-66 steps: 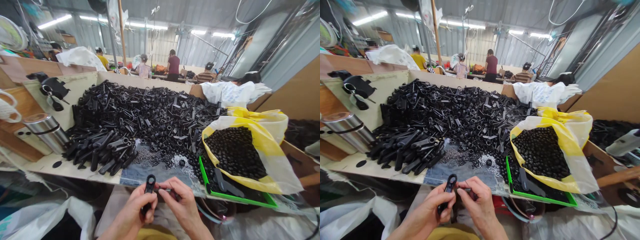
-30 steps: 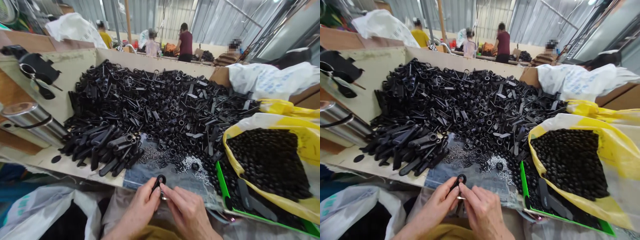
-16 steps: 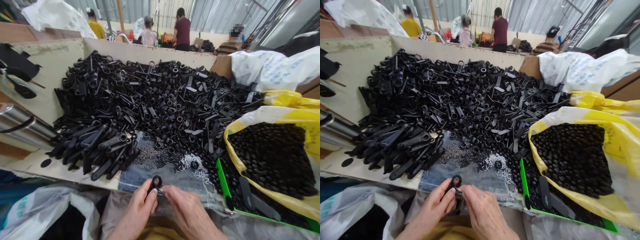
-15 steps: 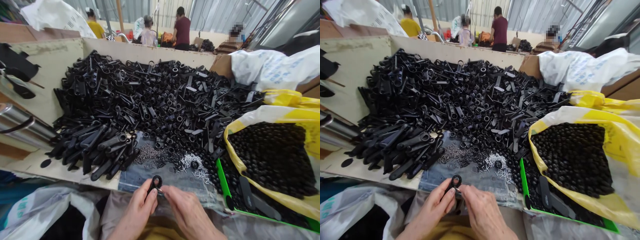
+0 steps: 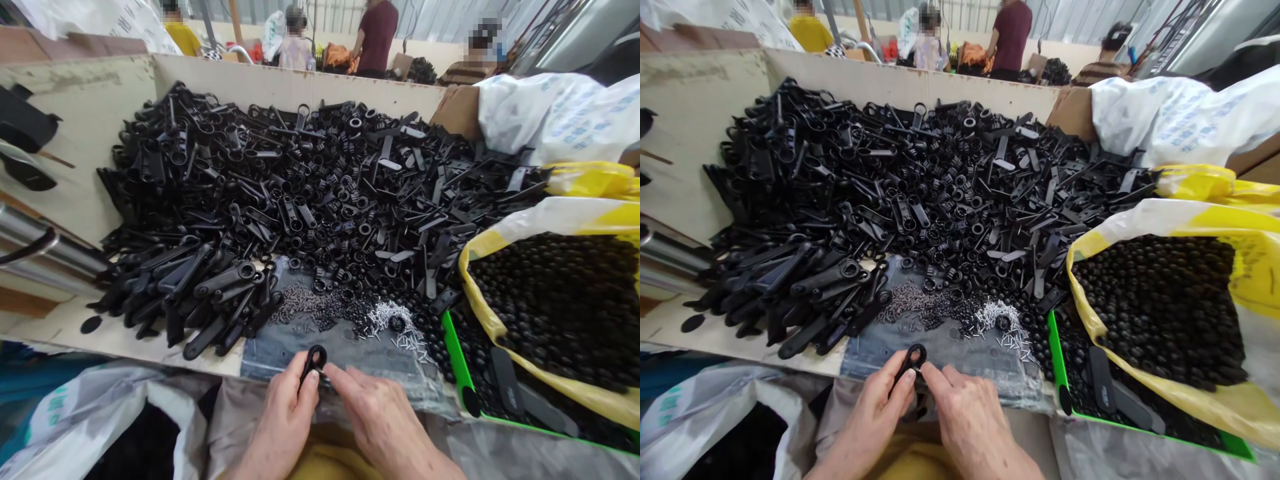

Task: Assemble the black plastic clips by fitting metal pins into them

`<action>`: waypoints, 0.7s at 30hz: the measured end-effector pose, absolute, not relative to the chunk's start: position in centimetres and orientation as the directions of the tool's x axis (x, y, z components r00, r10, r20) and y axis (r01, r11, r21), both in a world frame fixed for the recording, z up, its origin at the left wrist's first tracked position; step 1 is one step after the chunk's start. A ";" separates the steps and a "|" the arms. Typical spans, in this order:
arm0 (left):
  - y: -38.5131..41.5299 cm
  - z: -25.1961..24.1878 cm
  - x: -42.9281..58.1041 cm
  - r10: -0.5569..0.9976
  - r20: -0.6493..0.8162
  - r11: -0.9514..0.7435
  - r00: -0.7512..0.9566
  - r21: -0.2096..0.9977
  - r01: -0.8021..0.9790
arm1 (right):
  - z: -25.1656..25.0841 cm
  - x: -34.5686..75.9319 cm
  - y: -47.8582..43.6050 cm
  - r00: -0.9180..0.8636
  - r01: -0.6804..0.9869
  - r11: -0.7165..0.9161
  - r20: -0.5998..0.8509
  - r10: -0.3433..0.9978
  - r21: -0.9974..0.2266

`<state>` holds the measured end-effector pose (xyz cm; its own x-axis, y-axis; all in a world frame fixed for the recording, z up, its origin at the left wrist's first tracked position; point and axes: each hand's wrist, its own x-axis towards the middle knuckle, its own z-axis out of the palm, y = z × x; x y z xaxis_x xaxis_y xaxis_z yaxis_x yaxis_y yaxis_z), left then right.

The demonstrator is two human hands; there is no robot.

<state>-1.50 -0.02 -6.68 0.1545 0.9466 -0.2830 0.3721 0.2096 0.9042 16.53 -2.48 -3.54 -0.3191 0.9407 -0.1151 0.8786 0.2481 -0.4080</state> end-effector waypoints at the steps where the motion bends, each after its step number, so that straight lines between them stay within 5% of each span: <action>1: 0.0 -6.7 -1.3 0.951 -0.267 0.189 0.154 0.901 0.390 | -3.5 16.3 -2.5 -0.319 0.904 0.255 -0.146 0.936 -0.342; 5: 0.3 -6.6 -0.7 0.946 -0.245 0.126 0.214 0.884 0.450 | -3.5 15.3 -3.0 -0.314 0.944 0.286 -0.178 0.933 -0.164; 10: 0.5 -6.9 -0.6 0.950 -0.217 0.097 0.224 0.888 0.449 | -4.1 13.5 -3.3 -0.213 0.969 0.188 -0.148 0.966 -0.163; 17: 0.8 -5.8 -1.1 0.977 -0.197 0.165 0.084 0.941 0.296 | -1.1 16.0 -4.2 -0.233 0.835 0.064 -0.246 0.941 -0.547; 21: 1.9 -3.7 -2.8 0.918 -0.395 0.396 0.021 0.917 -0.046 | 1.6 20.0 -4.3 -0.205 0.690 0.009 -0.184 0.961 -0.724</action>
<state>-2.83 1.87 -3.75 0.0215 0.9182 -0.3954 -0.0462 0.3960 0.9171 19.98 -4.33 1.57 -0.2053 0.9613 -0.1839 0.6901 0.0089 -0.7236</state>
